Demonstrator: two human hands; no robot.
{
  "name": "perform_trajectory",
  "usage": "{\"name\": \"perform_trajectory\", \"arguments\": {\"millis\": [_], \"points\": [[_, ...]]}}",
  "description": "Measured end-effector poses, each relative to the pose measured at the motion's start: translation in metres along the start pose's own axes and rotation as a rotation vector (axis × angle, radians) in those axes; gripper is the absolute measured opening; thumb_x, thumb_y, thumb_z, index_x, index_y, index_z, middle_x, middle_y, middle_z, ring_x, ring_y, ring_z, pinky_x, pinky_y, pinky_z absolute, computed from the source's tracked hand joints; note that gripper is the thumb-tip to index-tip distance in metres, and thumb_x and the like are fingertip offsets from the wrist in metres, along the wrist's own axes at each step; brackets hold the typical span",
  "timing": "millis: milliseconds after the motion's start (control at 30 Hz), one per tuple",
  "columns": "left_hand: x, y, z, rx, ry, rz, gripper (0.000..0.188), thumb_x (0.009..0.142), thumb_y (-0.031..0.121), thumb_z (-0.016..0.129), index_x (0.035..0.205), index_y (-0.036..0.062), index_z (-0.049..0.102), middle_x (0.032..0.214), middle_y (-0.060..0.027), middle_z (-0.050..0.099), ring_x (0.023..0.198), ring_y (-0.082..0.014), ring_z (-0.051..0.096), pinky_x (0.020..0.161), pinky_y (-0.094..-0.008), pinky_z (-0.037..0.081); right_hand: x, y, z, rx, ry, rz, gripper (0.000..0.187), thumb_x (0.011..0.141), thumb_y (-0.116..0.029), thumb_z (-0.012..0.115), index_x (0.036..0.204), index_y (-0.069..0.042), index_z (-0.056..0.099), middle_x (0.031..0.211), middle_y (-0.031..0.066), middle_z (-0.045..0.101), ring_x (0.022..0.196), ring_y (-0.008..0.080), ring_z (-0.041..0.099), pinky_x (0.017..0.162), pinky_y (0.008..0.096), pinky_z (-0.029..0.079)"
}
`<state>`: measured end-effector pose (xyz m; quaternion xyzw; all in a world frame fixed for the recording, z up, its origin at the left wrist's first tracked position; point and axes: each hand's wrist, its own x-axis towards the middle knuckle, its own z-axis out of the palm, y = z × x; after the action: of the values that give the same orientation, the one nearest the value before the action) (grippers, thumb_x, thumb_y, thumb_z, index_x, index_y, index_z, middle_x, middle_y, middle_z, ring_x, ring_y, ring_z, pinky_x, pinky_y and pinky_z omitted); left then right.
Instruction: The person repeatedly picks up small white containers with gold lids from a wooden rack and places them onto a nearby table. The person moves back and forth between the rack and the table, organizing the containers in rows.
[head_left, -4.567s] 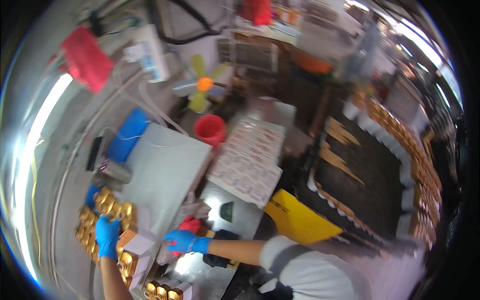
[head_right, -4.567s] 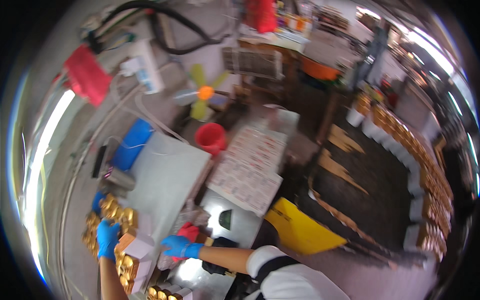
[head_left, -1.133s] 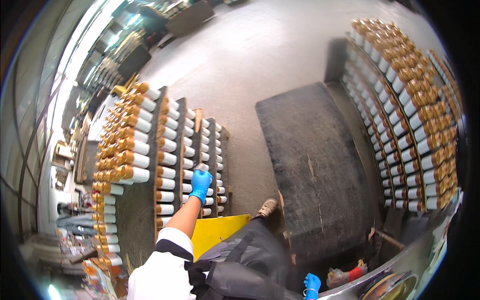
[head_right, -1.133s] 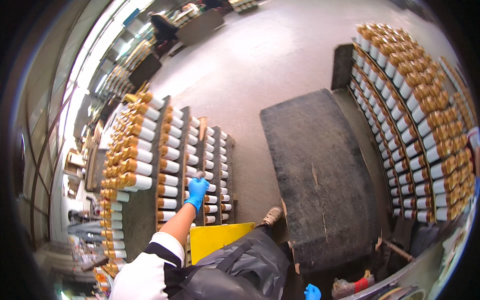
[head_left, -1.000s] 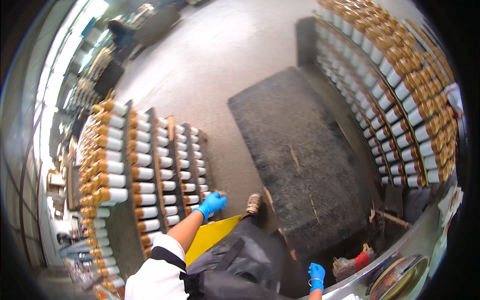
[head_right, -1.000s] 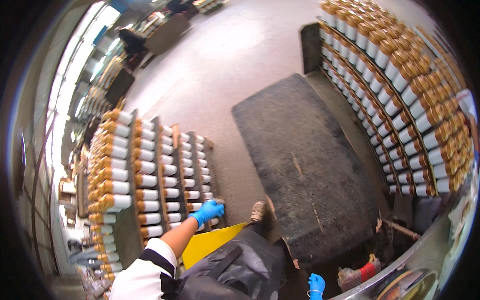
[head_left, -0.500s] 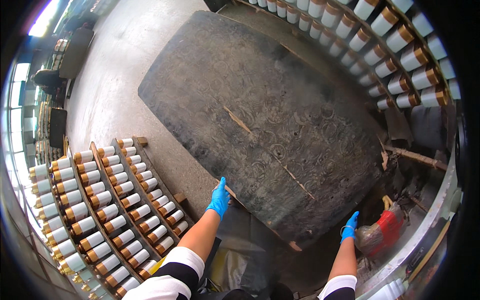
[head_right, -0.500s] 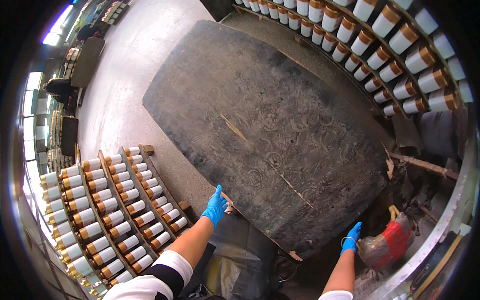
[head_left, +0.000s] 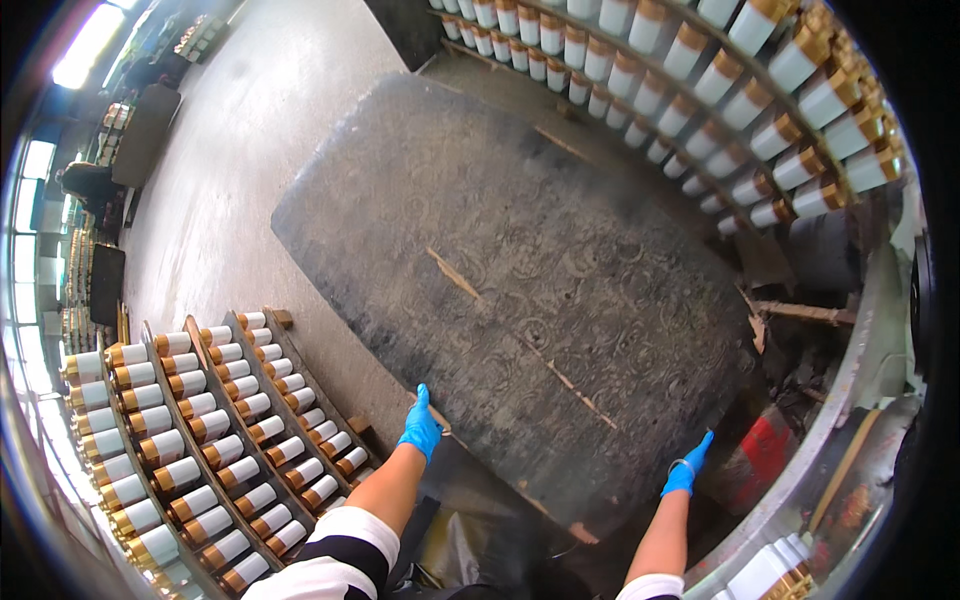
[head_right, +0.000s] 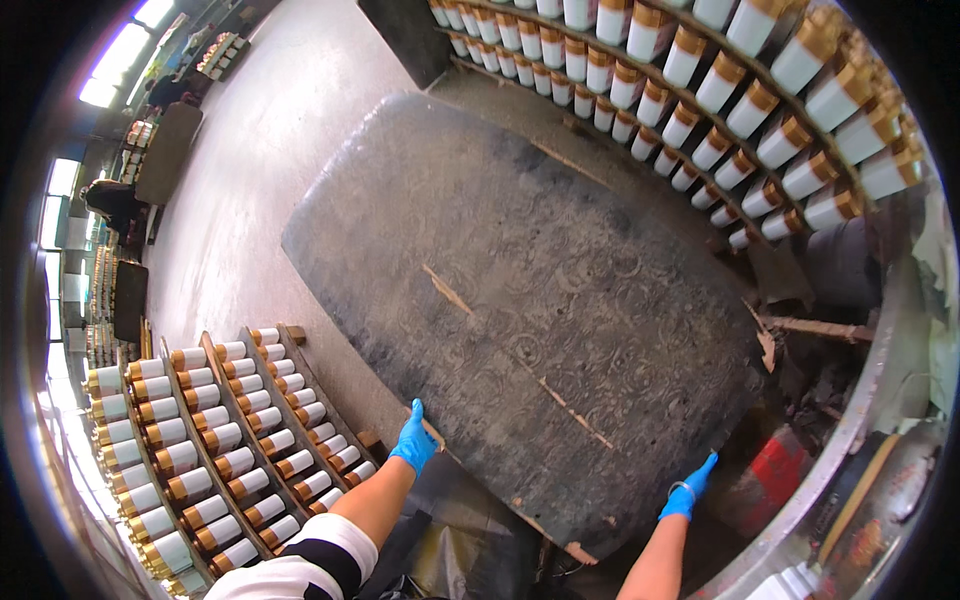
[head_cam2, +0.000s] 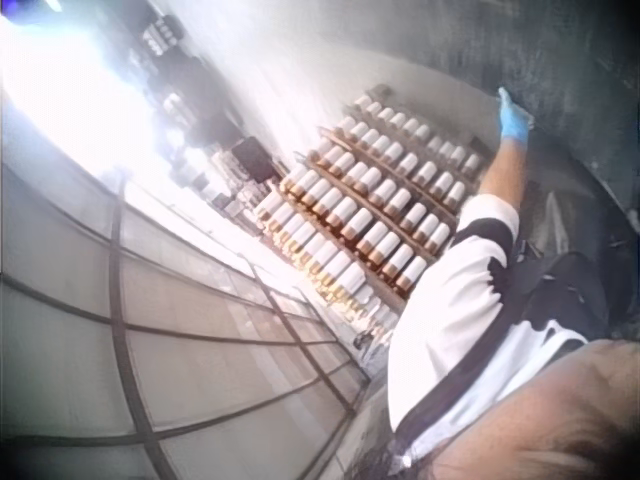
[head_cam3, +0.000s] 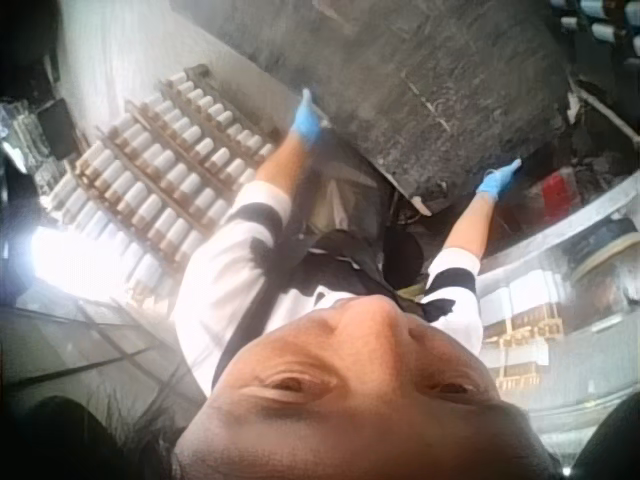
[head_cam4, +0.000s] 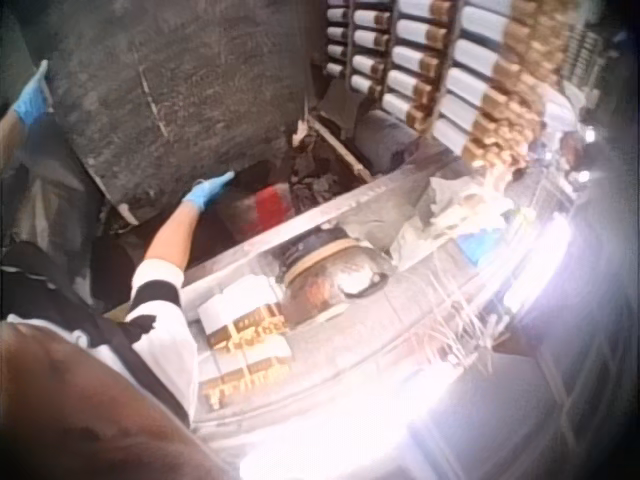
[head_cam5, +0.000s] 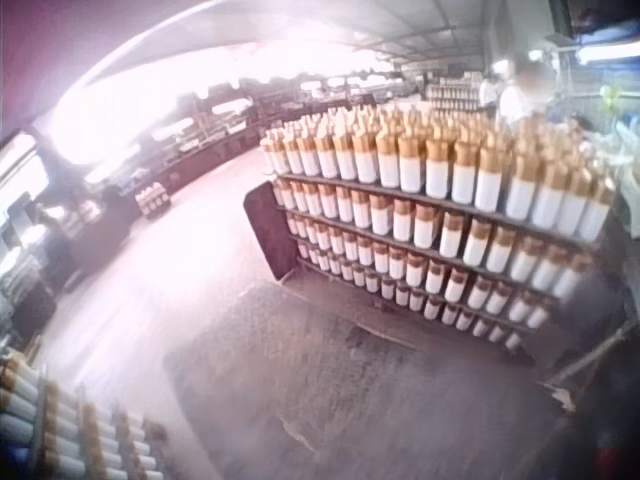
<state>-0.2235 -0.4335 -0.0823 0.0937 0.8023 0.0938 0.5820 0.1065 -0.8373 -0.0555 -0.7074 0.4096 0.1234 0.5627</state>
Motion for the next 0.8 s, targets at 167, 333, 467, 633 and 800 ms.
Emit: {"name": "perform_trajectory", "arguments": {"millis": [167,333,467,633,800], "points": [[0.012,0.000,-0.065,-0.231,-0.479,0.079,0.079,0.083,0.061,0.045,0.139,0.0077,0.026,0.141,-0.0125,0.033,0.125,-0.0302,0.032,0.101,-0.0419,0.030,-0.112,-0.086,-0.037,-0.332,0.185,-0.266,0.064,0.083,-0.049,0.054,0.104,0.011,0.058,0.107,0.0226,0.060,0.091,0.0324,0.057,0.080,0.0397,0.045],[-0.038,0.049,-0.073,-0.335,-0.371,0.210,0.065,0.088,0.049,0.045,0.134,0.0045,0.035,0.134,-0.0115,0.042,0.114,-0.0290,0.045,0.102,-0.0375,0.029,-0.200,-0.163,-0.055,-0.522,0.289,-0.547,0.061,0.084,-0.049,0.052,0.087,0.011,0.061,0.088,0.0261,0.062,0.073,0.0353,0.056,0.068,0.0430,0.043],[-0.105,0.101,-0.077,-0.365,-0.387,0.260,0.057,0.091,0.043,0.038,0.130,0.0024,0.040,0.133,-0.0129,0.043,0.116,-0.0290,0.044,0.103,-0.0382,0.029,-0.321,-0.235,-0.059,-0.493,0.369,-0.619,0.065,0.083,-0.054,0.050,0.073,0.009,0.060,0.071,0.0224,0.060,0.063,0.0320,0.054,0.060,0.0438,0.040],[-0.125,0.117,-0.113,-0.528,-0.695,0.113,0.056,0.093,0.043,0.028,0.127,0.0017,0.044,0.129,-0.0123,0.047,0.116,-0.0287,0.044,0.102,-0.0376,0.031,-0.386,-0.259,-0.067,-0.318,0.346,-0.803,0.068,0.082,-0.057,0.050,0.072,0.010,0.060,0.066,0.0191,0.059,0.058,0.0269,0.048,0.059,0.0407,0.039],[-0.133,0.118,-0.144,-0.585,-0.544,0.035,0.055,0.093,0.044,0.031,0.124,0.0025,0.047,0.126,-0.0106,0.051,0.111,-0.0286,0.048,0.100,-0.0396,0.034,-0.512,-0.271,-0.060,-0.587,0.361,-0.785,0.051,0.082,-0.044,0.058,0.089,0.007,0.062,0.082,0.0175,0.063,0.068,0.0269,0.055,0.067,0.0369,0.045]]}}
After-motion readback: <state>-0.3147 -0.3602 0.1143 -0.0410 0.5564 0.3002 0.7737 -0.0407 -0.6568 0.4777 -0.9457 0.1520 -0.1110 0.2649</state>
